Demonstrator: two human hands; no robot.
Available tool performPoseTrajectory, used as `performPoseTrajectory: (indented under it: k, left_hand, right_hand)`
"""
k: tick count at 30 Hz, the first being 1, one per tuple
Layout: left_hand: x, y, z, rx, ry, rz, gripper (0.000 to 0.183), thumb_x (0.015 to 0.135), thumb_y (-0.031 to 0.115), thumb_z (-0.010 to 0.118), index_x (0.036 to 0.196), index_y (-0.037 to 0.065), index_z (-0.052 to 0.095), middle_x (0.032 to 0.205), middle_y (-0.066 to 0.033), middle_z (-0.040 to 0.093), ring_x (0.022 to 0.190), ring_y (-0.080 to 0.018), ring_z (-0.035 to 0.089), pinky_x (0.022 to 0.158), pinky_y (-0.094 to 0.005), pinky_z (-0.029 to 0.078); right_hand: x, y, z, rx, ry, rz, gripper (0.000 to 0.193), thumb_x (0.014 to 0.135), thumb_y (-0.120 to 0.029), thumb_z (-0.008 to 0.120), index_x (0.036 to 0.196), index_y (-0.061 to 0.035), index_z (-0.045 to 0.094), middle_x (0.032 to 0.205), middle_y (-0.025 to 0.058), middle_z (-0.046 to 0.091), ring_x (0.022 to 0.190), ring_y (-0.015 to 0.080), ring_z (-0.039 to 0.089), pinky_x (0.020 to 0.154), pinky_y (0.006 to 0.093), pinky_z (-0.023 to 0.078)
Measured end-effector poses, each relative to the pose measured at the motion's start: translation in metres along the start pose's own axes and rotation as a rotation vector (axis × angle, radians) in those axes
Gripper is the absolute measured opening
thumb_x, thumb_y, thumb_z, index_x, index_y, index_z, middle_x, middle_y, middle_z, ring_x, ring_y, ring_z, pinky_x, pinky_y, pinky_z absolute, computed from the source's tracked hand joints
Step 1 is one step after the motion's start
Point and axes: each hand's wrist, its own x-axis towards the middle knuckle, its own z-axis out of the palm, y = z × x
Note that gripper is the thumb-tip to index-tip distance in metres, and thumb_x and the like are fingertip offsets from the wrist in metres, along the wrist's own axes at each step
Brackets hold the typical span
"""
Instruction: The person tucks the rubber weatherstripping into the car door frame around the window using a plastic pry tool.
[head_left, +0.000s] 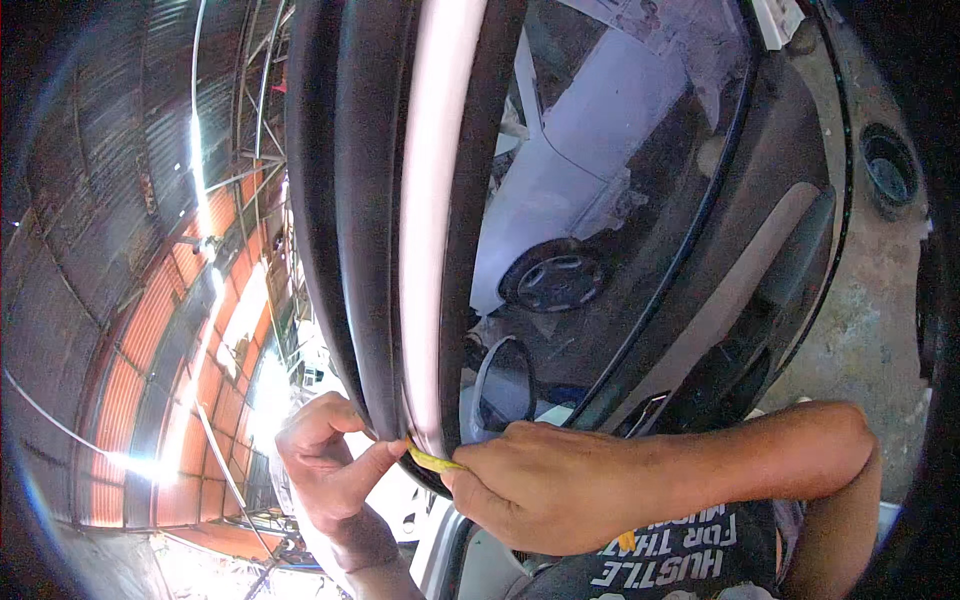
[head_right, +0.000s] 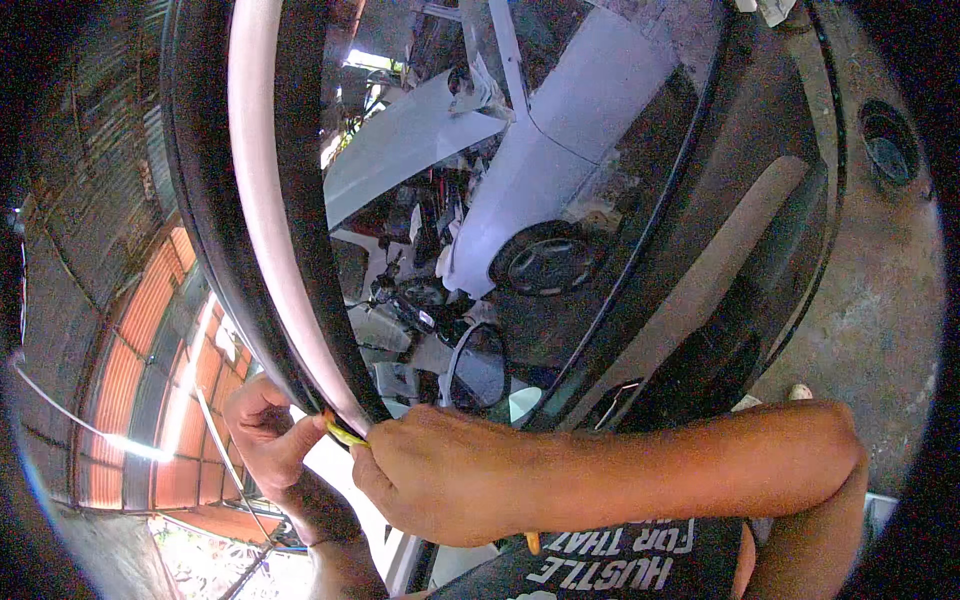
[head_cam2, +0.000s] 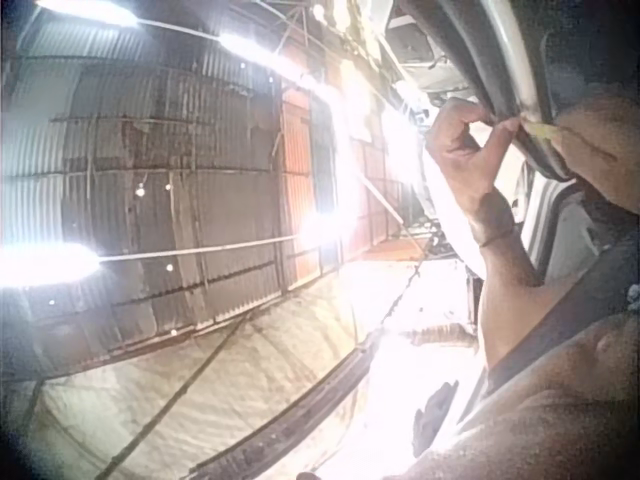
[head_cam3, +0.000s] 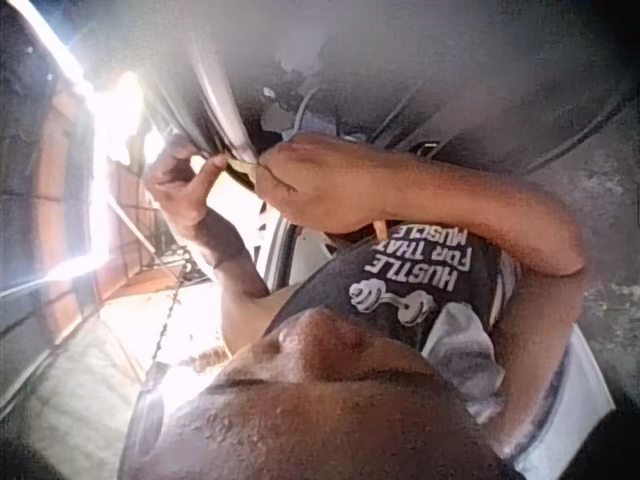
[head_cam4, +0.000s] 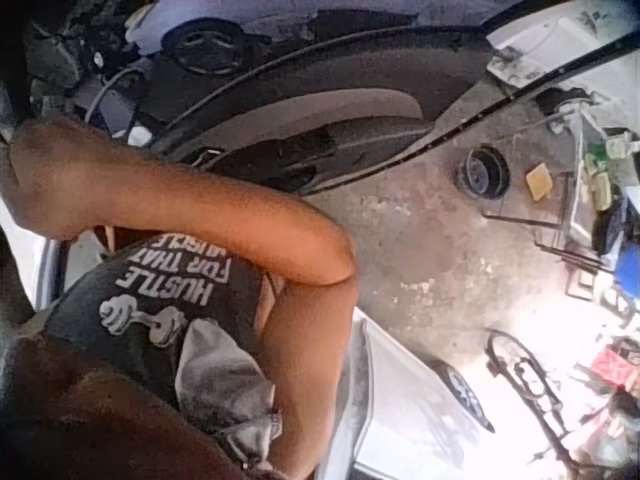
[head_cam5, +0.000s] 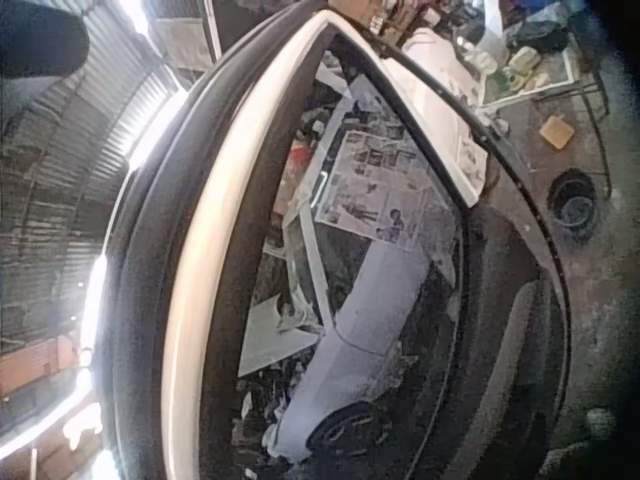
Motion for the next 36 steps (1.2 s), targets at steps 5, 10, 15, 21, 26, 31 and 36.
performPoseTrajectory:
  k: [5, 10, 15, 21, 26, 31, 36]
  left_hand:
    - [0.002, 0.003, -0.001, 0.078, -0.013, 0.054, 0.035, 0.057, 0.012, 0.091, 0.07, 0.001, 0.06, 0.066, -0.0085, 0.06, 0.06, -0.0159, 0.055, 0.059, -0.028, 0.039]
    - [0.002, 0.009, -0.001, 0.144, -0.05, 0.059, 0.041, 0.053, 0.019, 0.094, 0.07, 0.001, 0.061, 0.069, -0.0085, 0.063, 0.063, -0.0158, 0.058, 0.06, -0.0271, 0.041]
    - [-0.004, 0.017, 0.016, 0.011, 0.092, 0.016, 0.051, 0.048, 0.03, 0.098, 0.072, 0.001, 0.063, 0.072, -0.0062, 0.066, 0.066, -0.0142, 0.06, 0.063, -0.027, 0.045]
    - [0.003, 0.032, 0.024, 0.062, 0.114, -0.03, 0.056, 0.049, 0.034, 0.097, 0.081, 0.0, 0.066, 0.077, -0.0043, 0.069, 0.073, -0.0138, 0.062, 0.067, -0.0278, 0.047]
    - [-0.006, 0.026, 0.023, 0.218, 0.106, -0.037, 0.061, 0.05, 0.038, 0.095, 0.085, -0.002, 0.065, 0.08, -0.0053, 0.069, 0.074, -0.0155, 0.063, 0.068, -0.0284, 0.047]
    - [-0.023, 0.016, 0.021, 0.463, 0.212, -0.062, 0.073, 0.055, 0.049, 0.09, 0.098, -0.003, 0.061, 0.082, -0.0106, 0.065, 0.073, -0.0255, 0.064, 0.07, -0.033, 0.049]
    - [-0.017, 0.014, 0.035, 0.613, 0.235, 0.114, 0.075, 0.069, 0.063, 0.077, 0.102, -0.002, 0.059, 0.086, -0.0145, 0.062, 0.074, -0.0343, 0.063, 0.07, -0.0383, 0.049]
  right_hand:
    - [-0.003, -0.01, 0.012, 0.074, 0.057, 0.191, 0.02, 0.09, -0.011, 0.051, 0.089, 0.0084, 0.053, 0.067, 0.0215, 0.056, 0.058, 0.0412, 0.061, 0.053, 0.0517, 0.048]
    - [0.002, -0.022, 0.011, 0.263, 0.019, 0.42, 0.021, 0.09, -0.013, 0.051, 0.088, 0.0077, 0.054, 0.07, 0.0244, 0.057, 0.063, 0.0424, 0.062, 0.054, 0.0526, 0.048]
    - [0.006, -0.028, 0.013, 0.467, 0.12, 0.545, 0.03, 0.098, -0.021, 0.046, 0.088, 0.0059, 0.056, 0.07, 0.0256, 0.061, 0.072, 0.042, 0.066, 0.062, 0.0515, 0.049]
    - [0.005, -0.018, 0.002, 1.002, -0.013, 0.687, 0.047, 0.104, -0.038, 0.039, 0.097, 0.0026, 0.061, 0.069, -0.0001, 0.051, 0.067, 0.0112, 0.051, 0.062, 0.0321, 0.044]
    - [0.008, -0.009, -0.001, 0.766, -0.017, 0.605, 0.043, 0.1, -0.028, 0.042, 0.086, 0.0085, 0.061, 0.068, 0.0182, 0.059, 0.068, 0.0307, 0.062, 0.066, 0.0427, 0.049]
    - [0.008, -0.004, 0.001, 0.395, -0.105, 0.346, 0.026, 0.087, -0.008, 0.052, 0.076, 0.013, 0.063, 0.067, 0.0282, 0.063, 0.067, 0.0433, 0.067, 0.063, 0.0501, 0.054]
    - [0.01, -0.014, -0.015, 0.422, -0.094, 0.464, 0.017, 0.078, -0.005, 0.057, 0.08, 0.0088, 0.067, 0.07, 0.0295, 0.065, 0.066, 0.043, 0.069, 0.06, 0.05, 0.055]
